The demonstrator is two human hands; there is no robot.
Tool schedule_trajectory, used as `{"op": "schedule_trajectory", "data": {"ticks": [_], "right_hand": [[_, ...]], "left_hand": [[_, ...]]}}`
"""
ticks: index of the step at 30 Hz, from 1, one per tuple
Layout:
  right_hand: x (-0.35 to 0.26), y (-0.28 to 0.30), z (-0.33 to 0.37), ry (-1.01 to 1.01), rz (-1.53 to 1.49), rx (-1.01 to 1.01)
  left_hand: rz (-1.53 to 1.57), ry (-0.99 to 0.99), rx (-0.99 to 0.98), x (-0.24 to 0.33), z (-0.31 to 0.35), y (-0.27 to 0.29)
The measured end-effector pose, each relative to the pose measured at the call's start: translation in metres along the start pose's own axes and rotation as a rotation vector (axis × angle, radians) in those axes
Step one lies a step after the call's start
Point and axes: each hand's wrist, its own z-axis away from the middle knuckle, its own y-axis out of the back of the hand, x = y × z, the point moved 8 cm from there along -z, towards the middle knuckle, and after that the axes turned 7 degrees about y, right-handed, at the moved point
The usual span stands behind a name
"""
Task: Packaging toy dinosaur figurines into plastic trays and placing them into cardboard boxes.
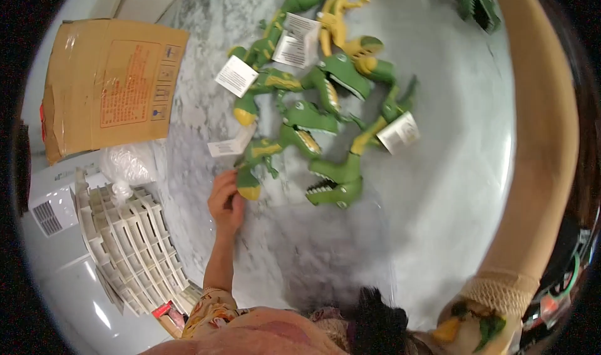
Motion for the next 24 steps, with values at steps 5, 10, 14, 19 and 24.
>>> {"op": "schedule_trajectory", "data": {"ticks": [5,10,14,19,24], "right_hand": [[0.049,-0.038,0.048,-0.099,-0.208,-0.104],[0.036,-0.029,0.122,-0.153,-0.153,-0.159],[0.024,-0.056,0.184,-0.11,-0.465,-0.244],[-0.064,-0.022,0.247,-0.126,-0.4,-0.131],[-0.119,0.02,0.328,-0.199,-0.617,0.006]], "left_hand": [[0.019,0.147,0.066,-0.025,0.013,0.019],[0.094,0.162,0.222,-0.019,-0.004,0.01],[0.062,0.189,0.214,-0.013,0.008,0.017],[0.003,0.294,0.071,-0.015,0.056,0.027],[-0.142,0.292,0.018,0.04,0.102,0.046]]}}
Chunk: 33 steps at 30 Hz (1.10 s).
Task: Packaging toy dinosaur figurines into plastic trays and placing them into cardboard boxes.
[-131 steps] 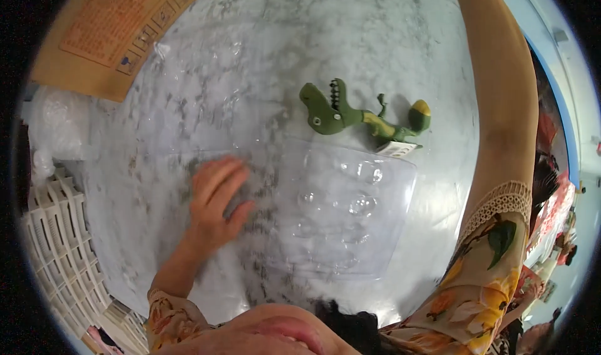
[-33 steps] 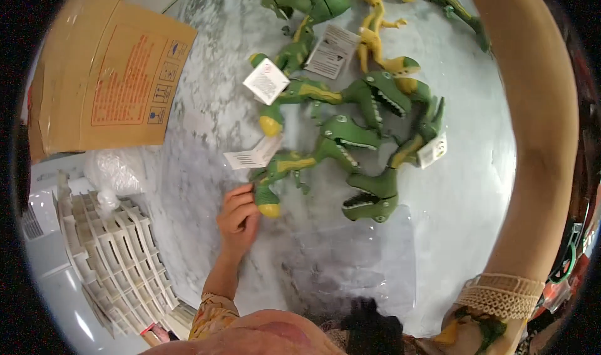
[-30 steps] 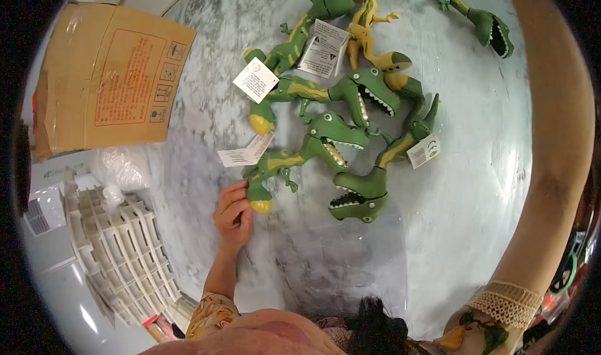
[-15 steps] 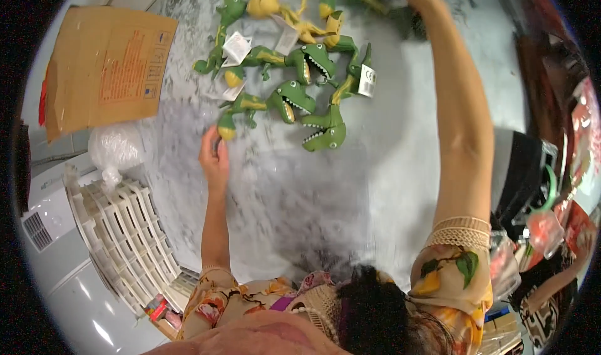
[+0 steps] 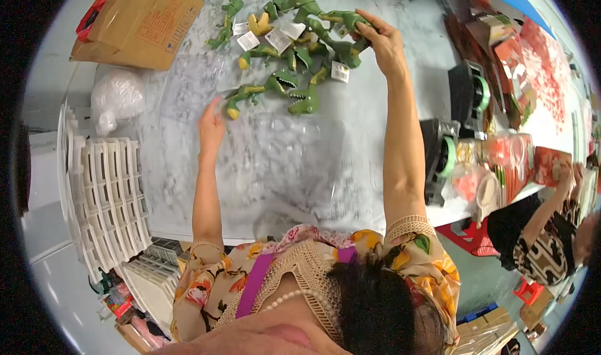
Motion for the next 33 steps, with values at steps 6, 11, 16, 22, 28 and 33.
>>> {"op": "schedule_trajectory", "data": {"ticks": [6,11,16,22,28,33], "right_hand": [[-0.061,-0.059,0.116,-0.156,-0.037,-0.088],[-0.071,-0.127,0.186,-0.134,-0.446,-0.2],[-0.066,-0.169,0.216,0.091,0.117,-0.326],[-0.112,-0.224,0.238,0.563,0.897,-0.211],[-0.058,-0.136,0.205,0.539,0.58,0.054],[-0.071,-0.066,0.208,0.137,0.024,0.227]], "left_hand": [[-0.248,-0.684,0.466,0.189,0.08,0.05],[0.961,-0.387,-0.119,0.149,0.079,0.064],[1.077,-0.338,-0.235,0.142,0.109,0.074],[0.711,-0.455,0.186,0.134,0.14,0.079],[0.472,-0.454,0.376,0.101,0.158,0.043],[-0.128,-0.464,0.013,0.073,0.186,-0.066]]}}
